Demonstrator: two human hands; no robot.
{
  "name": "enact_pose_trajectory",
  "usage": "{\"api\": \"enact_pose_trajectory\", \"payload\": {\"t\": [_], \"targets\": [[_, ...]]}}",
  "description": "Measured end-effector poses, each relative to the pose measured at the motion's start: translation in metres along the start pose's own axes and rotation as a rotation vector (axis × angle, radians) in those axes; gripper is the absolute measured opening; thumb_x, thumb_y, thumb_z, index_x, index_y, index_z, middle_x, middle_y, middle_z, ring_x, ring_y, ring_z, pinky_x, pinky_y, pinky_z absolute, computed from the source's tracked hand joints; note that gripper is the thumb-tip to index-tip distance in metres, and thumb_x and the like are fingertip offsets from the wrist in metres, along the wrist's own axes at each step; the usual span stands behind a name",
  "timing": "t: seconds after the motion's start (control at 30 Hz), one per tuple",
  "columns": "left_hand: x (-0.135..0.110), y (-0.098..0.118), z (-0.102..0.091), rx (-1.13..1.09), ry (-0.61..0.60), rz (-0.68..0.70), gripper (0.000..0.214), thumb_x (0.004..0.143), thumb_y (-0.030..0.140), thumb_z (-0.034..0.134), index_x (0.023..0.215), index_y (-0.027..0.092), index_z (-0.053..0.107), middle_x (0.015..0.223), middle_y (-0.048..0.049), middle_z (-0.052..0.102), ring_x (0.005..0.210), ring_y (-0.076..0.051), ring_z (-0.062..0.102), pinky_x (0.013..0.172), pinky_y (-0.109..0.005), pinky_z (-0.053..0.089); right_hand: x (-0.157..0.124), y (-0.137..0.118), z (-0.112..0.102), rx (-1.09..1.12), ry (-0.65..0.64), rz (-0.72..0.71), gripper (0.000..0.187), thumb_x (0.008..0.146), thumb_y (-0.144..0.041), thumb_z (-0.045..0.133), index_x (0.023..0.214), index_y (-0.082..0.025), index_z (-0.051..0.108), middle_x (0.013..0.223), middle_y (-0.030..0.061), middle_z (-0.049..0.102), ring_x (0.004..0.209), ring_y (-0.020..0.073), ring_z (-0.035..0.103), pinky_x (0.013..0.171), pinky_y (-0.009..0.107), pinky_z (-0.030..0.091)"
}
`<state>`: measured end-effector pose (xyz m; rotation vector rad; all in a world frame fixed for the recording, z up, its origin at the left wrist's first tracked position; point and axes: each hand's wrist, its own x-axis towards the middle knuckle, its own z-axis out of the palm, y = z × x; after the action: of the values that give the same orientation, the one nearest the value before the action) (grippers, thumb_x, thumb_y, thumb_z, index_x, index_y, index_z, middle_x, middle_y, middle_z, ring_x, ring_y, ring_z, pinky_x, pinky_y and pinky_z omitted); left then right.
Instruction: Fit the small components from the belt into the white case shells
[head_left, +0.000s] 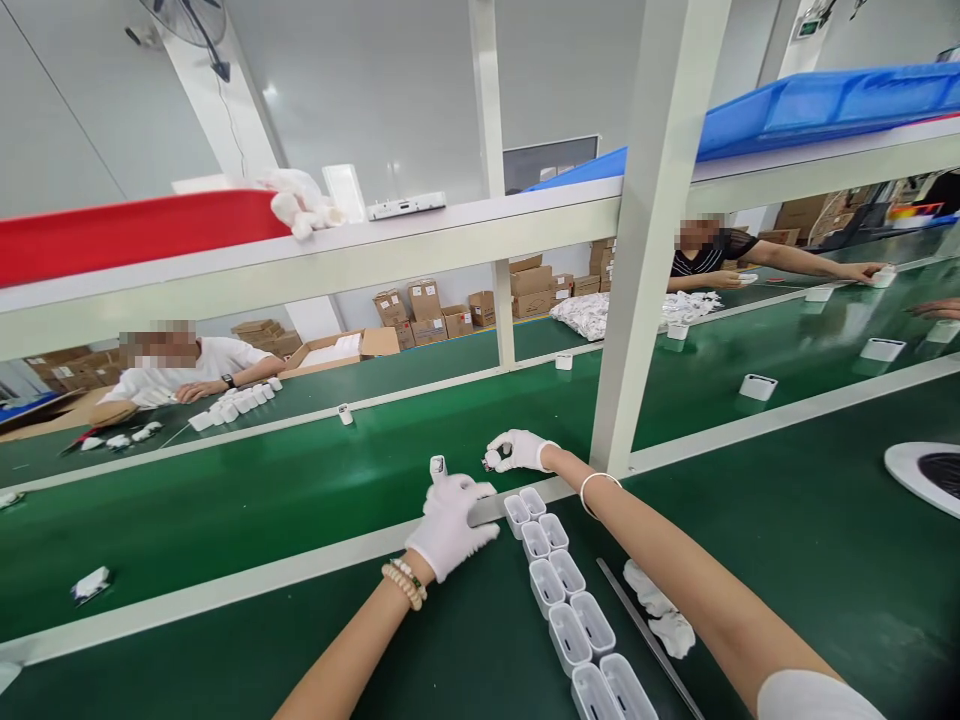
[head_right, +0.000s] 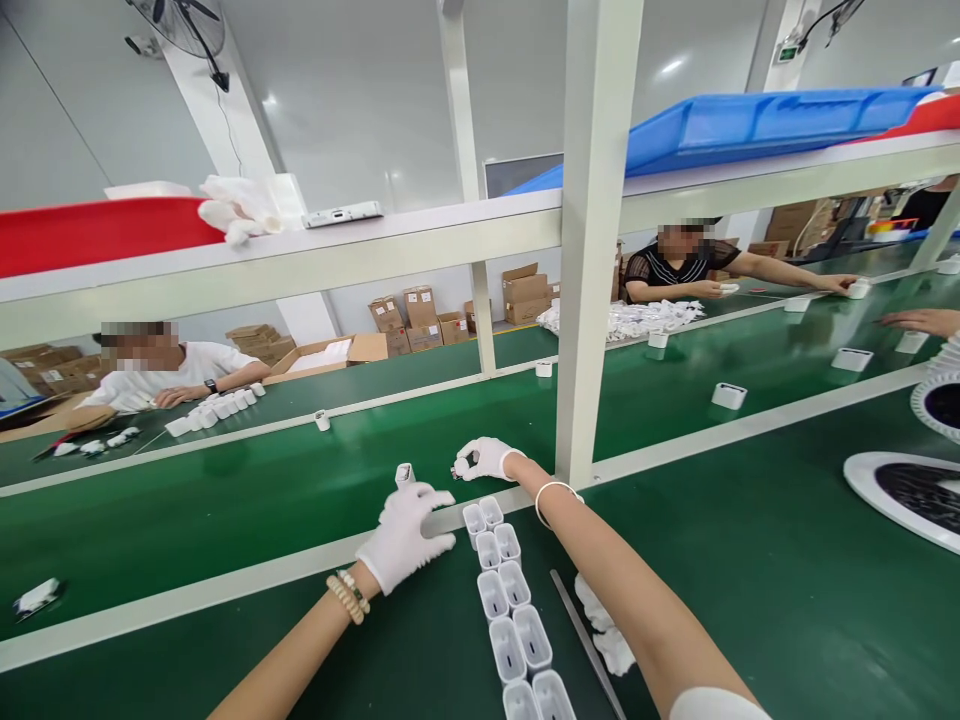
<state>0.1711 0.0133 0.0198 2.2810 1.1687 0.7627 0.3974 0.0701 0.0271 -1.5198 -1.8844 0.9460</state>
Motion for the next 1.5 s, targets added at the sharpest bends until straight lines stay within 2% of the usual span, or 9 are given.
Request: {"api": "enact_pose_trajectory", "payload": {"t": [0.1, 0.27, 0.4, 0.5, 0.63, 0.8, 1.07, 1.37, 1.5], "targets": [[-0.013, 0.019, 0.016, -0.023, -0.095, 0.067, 0.027, 0.066, 0.027, 0.078, 0.092, 0.029, 0.071, 0.099, -0.0025, 0.063, 0.101, -0.028, 0.056, 0.099, -0.045, 0.041, -0.008, -0.008, -0.001, 0.068, 0.042, -0.016, 0.025, 0.095, -0.038, 0.058, 0.104, -0.015, 0.064, 0.098, 0.0045, 0.068, 0.079, 0.0154, 0.066, 0.071, 0.034, 0.057], [-0.01, 0.034, 0.027, -0.136, -0.074, 0.078, 0.01, 0.079, 0.027, 0.064, 0.073, 0.021, 0.059, 0.085, -0.0027, 0.063, 0.083, -0.022, 0.058, 0.081, -0.037, 0.048, -0.029, -0.026, -0.002, 0.156, 0.126, -0.045, 0.022, 0.094, -0.035, 0.06, 0.101, -0.014, 0.062, 0.083, 0.0004, 0.066, 0.065, 0.0121, 0.063, 0.062, 0.029, 0.055], [-0.025, 0.032, 0.006, -0.283, -0.032, 0.074, 0.019, 0.083, 0.028, 0.059, 0.07, 0.021, 0.046, 0.077, 0.0002, 0.06, 0.073, -0.017, 0.06, 0.071, -0.03, 0.05, -0.057, -0.051, 0.0, 0.236, 0.18, -0.12, 0.035, 0.077, -0.037, 0.075, 0.098, -0.016, 0.056, 0.083, 0.0031, 0.069, 0.066, 0.0162, 0.066, 0.064, 0.035, 0.057], [-0.061, 0.025, -0.02, -0.4, 0.008, 0.032, 0.018, 0.083, 0.025, 0.058, 0.075, 0.022, 0.041, 0.076, 0.0018, 0.058, 0.069, -0.015, 0.061, 0.068, -0.028, 0.052, -0.092, -0.077, 0.013, 0.28, 0.181, -0.178, 0.044, 0.065, -0.037, 0.081, 0.096, -0.02, 0.054, 0.084, 0.0054, 0.072, 0.076, 0.0221, 0.07, 0.074, 0.041, 0.058], [-0.121, 0.016, -0.047, -0.6, 0.113, -0.089, 0.025, 0.077, 0.02, 0.065, 0.095, 0.022, 0.047, 0.079, 0.0026, 0.061, 0.069, -0.013, 0.062, 0.07, -0.029, 0.054, -0.146, -0.112, 0.049, 0.335, 0.109, -0.229, 0.033, 0.074, -0.035, 0.071, 0.101, -0.021, 0.058, 0.086, 0.0051, 0.073, 0.086, 0.0238, 0.071, 0.081, 0.042, 0.057], [-0.164, 0.007, -0.055, -0.501, 0.134, -0.13, 0.042, 0.07, 0.015, 0.068, 0.11, 0.021, 0.058, 0.106, -0.0055, 0.067, 0.092, -0.02, 0.067, 0.089, -0.036, 0.054, -0.182, -0.136, 0.089, 0.113, -0.015, -0.207, 0.026, 0.077, -0.029, 0.062, 0.102, -0.023, 0.064, 0.067, -0.0006, 0.065, 0.059, 0.0166, 0.061, 0.062, 0.034, 0.056], [-0.172, 0.002, -0.052, -0.307, 0.098, 0.092, 0.043, 0.074, 0.019, 0.073, 0.116, 0.025, 0.065, 0.109, -0.0079, 0.07, 0.103, -0.026, 0.065, 0.092, -0.04, 0.053, -0.185, -0.128, 0.107, 0.015, -0.107, 0.014, 0.038, 0.073, -0.038, 0.066, 0.108, -0.022, 0.066, 0.07, 0.0001, 0.066, 0.062, 0.0177, 0.059, 0.069, 0.036, 0.055], [-0.171, 0.005, -0.054, -0.258, 0.087, 0.141, 0.038, 0.076, 0.023, 0.072, 0.114, 0.024, 0.066, 0.102, -0.0078, 0.072, 0.095, -0.025, 0.066, 0.087, -0.038, 0.053, -0.187, -0.134, 0.109, 0.005, -0.22, 0.028, 0.024, 0.079, -0.037, 0.062, 0.099, -0.026, 0.071, 0.071, 0.001, 0.065, 0.064, 0.0184, 0.058, 0.069, 0.034, 0.055], [-0.171, 0.006, -0.053, -0.252, 0.071, 0.106, 0.038, 0.075, 0.023, 0.072, 0.113, 0.024, 0.067, 0.101, -0.0072, 0.072, 0.095, -0.025, 0.066, 0.086, -0.037, 0.053, -0.19, -0.134, 0.109, -0.033, -0.184, -0.006, 0.025, 0.08, -0.035, 0.065, 0.102, -0.027, 0.071, 0.071, 0.0003, 0.064, 0.061, 0.0169, 0.055, 0.063, 0.031, 0.054]]}}
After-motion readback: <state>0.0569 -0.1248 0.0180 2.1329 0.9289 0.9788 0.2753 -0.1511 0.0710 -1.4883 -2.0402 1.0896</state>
